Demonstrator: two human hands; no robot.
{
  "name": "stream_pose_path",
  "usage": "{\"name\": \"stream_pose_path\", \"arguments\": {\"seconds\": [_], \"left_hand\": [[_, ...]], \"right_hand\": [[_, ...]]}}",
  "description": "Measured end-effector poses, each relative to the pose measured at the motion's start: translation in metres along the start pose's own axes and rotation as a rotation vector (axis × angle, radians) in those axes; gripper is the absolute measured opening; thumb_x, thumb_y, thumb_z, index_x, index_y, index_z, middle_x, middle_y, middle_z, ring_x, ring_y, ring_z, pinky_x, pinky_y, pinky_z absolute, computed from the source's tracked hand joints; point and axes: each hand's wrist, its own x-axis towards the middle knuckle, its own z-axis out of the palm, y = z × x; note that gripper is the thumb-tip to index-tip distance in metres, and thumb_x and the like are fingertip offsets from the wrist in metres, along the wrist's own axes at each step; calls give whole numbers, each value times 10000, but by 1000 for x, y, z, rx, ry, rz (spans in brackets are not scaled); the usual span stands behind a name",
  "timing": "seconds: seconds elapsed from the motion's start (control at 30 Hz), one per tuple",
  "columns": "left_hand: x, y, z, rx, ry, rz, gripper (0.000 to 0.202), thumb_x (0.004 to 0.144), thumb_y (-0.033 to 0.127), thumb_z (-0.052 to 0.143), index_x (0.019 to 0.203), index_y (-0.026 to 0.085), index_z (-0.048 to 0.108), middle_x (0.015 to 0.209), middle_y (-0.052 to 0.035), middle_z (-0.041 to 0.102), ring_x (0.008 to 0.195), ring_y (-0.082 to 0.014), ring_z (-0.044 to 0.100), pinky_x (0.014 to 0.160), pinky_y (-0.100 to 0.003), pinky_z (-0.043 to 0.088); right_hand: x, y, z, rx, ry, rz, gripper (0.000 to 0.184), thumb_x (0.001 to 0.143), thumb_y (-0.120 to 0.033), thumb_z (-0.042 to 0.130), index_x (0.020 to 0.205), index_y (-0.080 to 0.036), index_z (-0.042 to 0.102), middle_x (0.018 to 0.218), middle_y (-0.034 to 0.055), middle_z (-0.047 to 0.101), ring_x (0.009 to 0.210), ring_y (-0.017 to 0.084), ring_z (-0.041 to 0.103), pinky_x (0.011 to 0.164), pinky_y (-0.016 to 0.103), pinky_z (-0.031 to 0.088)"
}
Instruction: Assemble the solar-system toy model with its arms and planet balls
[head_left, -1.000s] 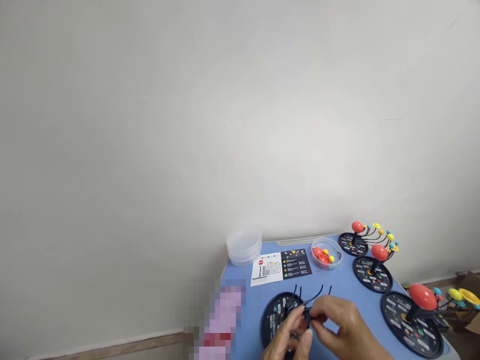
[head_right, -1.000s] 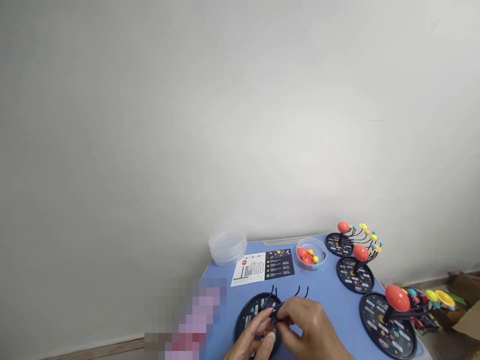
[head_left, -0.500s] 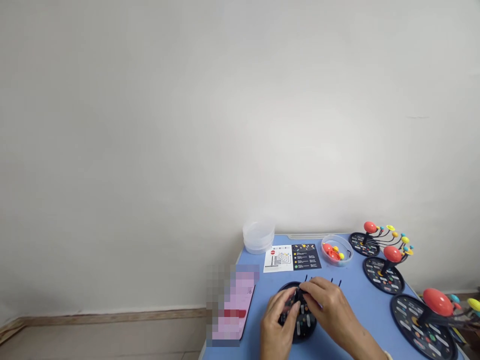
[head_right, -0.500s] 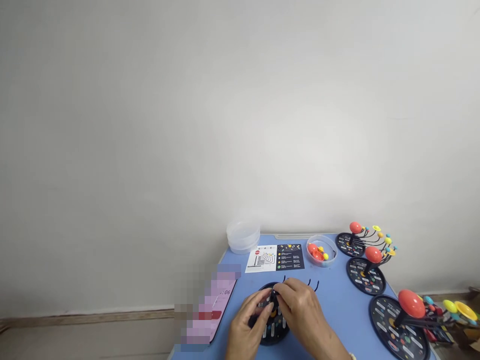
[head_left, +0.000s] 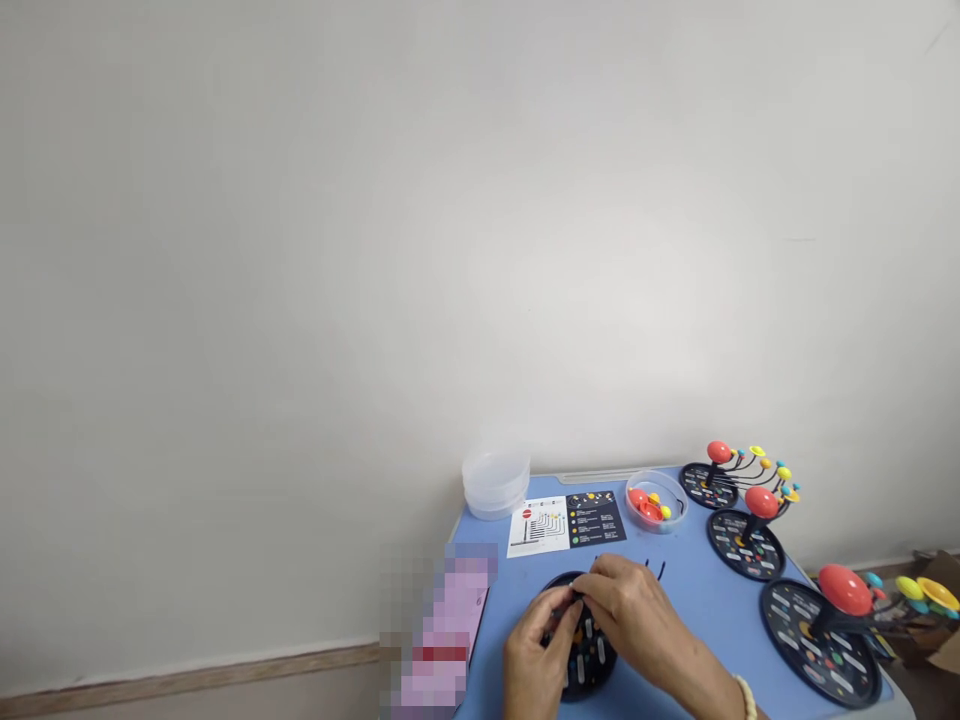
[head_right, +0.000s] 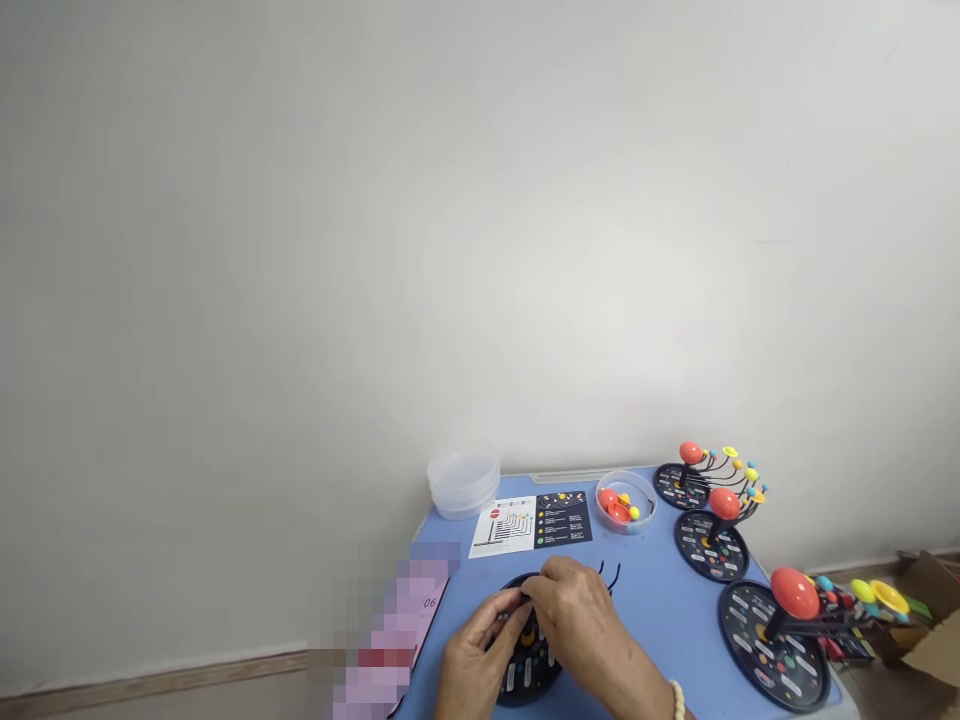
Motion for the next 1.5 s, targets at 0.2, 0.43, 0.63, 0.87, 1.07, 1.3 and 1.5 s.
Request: {"name": "stream_pose_path", "arguments": {"seconds": [0.2,0.43,0.63,0.87,1.07,1.3,1.5], "left_hand": [[3,-1,0,-17,-19,-60,374,684,543,728,788,187,770,754,-45,777,651,-210,722,601,-239,611],[-2,3,1,15,-48,-41,391,730,544,684,828,172,755,795,-68,764,697,-217,716,638,-262,611],[-3,-1,2,0,-35,-31,314,756,467,683,814,164,739,791,-66,754,727,-210,708,640,-247,598],[-4,-1,4,-56,-42,-62,293,759,445,691,820,164,741,788,-57,748,695,-193,698,616,-230,584],[-5,1,3,-52,-72,-104,299,754,446,688,829,160,731,825,-65,739,717,-199,687,623,-238,576],[-5,-2,3,-95,-64,-107,238,747,394,703,812,167,732,803,-58,730,687,-193,672,590,-232,556],[-5,0,4,-112,-53,-128,240,728,401,720,785,168,729,720,-36,713,639,-179,652,569,-226,537]], "right_hand": [[3,0,-7,7,-31,-20,237,893,-90,494,799,-194,685,715,0,597,590,97,529,546,191,330],[6,-2,-15,37,-106,14,238,879,-63,516,804,-196,698,734,11,635,625,112,568,547,195,334],[1,3,-10,141,-55,-9,276,903,-81,481,887,-209,724,736,16,610,675,123,584,587,195,386],[-5,4,6,220,43,50,246,869,-79,521,939,-222,709,851,29,637,741,140,618,655,223,457],[-7,5,14,240,102,24,274,891,-79,454,915,-209,695,955,54,658,764,140,639,665,222,468],[-1,3,8,169,-3,73,216,869,-65,512,855,-194,684,803,25,651,696,141,616,615,215,412],[6,-4,-2,97,-101,103,202,860,-62,545,855,-185,705,809,33,672,706,152,638,615,220,403]]}}
